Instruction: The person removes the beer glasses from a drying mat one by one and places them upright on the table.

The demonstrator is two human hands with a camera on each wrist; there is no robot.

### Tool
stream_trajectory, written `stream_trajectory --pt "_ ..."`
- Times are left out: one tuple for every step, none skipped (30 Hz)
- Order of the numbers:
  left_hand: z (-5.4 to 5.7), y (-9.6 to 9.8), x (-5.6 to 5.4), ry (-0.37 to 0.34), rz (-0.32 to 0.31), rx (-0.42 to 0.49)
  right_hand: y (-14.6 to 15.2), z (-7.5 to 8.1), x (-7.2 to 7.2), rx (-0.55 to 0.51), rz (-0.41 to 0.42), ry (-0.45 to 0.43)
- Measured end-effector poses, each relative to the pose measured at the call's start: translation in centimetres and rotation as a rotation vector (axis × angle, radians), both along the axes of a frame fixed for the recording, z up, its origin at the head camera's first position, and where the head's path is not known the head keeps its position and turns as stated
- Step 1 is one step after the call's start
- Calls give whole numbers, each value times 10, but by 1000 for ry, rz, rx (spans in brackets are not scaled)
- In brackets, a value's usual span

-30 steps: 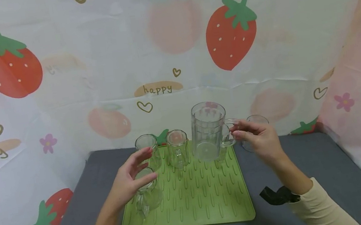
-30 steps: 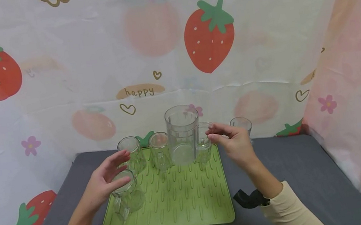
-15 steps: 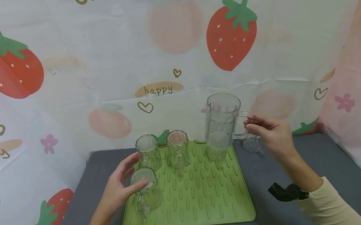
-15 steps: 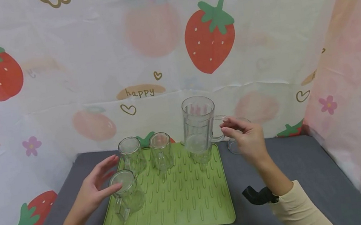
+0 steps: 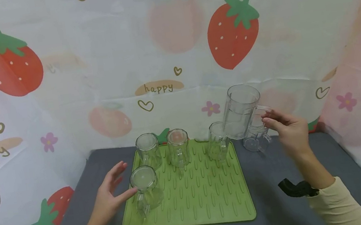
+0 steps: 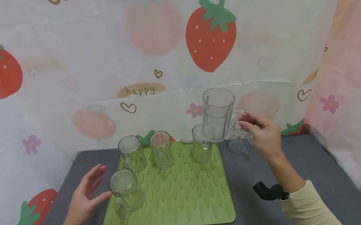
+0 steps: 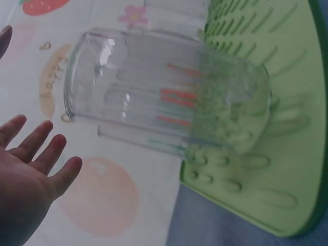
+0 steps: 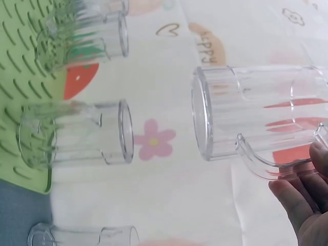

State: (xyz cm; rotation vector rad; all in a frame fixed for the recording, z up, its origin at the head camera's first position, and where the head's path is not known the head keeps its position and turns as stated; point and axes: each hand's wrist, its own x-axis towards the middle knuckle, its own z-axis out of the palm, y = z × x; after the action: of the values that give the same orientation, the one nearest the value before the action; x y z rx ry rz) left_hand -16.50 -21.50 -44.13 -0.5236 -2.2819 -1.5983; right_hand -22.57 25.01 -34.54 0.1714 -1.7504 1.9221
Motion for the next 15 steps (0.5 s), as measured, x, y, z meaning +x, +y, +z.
stream_trajectory --pt "-2 -2 0 3 2 -2 2 0 0 -8 -12 -4" --pt "-3 -4 1 6 1 -3 4 0 -1 -11 -25 -7" --pt "-5 -6 1 8 -1 -5 6 -1 -1 -13 -37 -11" --pt "-7 -8 2 10 -4 -8 8 -1 -2 -13 -47 -15" --pt "-9 -10 2 11 -7 -9 10 -1 -2 -12 -55 -18" --pt "-11 -12 3 5 -8 -15 12 -1 -3 -12 -64 -20" --pt "-13 -14 3 -4 -10 -21 14 -1 -4 -5 -73 -22" --pt "-15 -16 4 -15 -11 -27 15 -1 -4 4 -81 -20" --pt "-17 -18 5 -28 -10 -35 17 -1 -5 11 -88 -18" --pt "-19 -19 6 -40 -7 -41 19 -1 -5 12 -95 -15" --pt "-20 -21 7 -52 -4 -51 20 -1 -6 15 -102 -8" --pt "-21 -22 7 -64 -3 -58 22 -1 -6 12 -109 -3" --pt "-22 -24 8 -71 -1 -65 23 -2 -7 1 -111 3" --pt "-23 -25 9 -77 1 -71 24 -2 -7 -8 -114 10" --pt "-25 -26 9 -81 3 -77 26 -2 -7 -21 -116 16"
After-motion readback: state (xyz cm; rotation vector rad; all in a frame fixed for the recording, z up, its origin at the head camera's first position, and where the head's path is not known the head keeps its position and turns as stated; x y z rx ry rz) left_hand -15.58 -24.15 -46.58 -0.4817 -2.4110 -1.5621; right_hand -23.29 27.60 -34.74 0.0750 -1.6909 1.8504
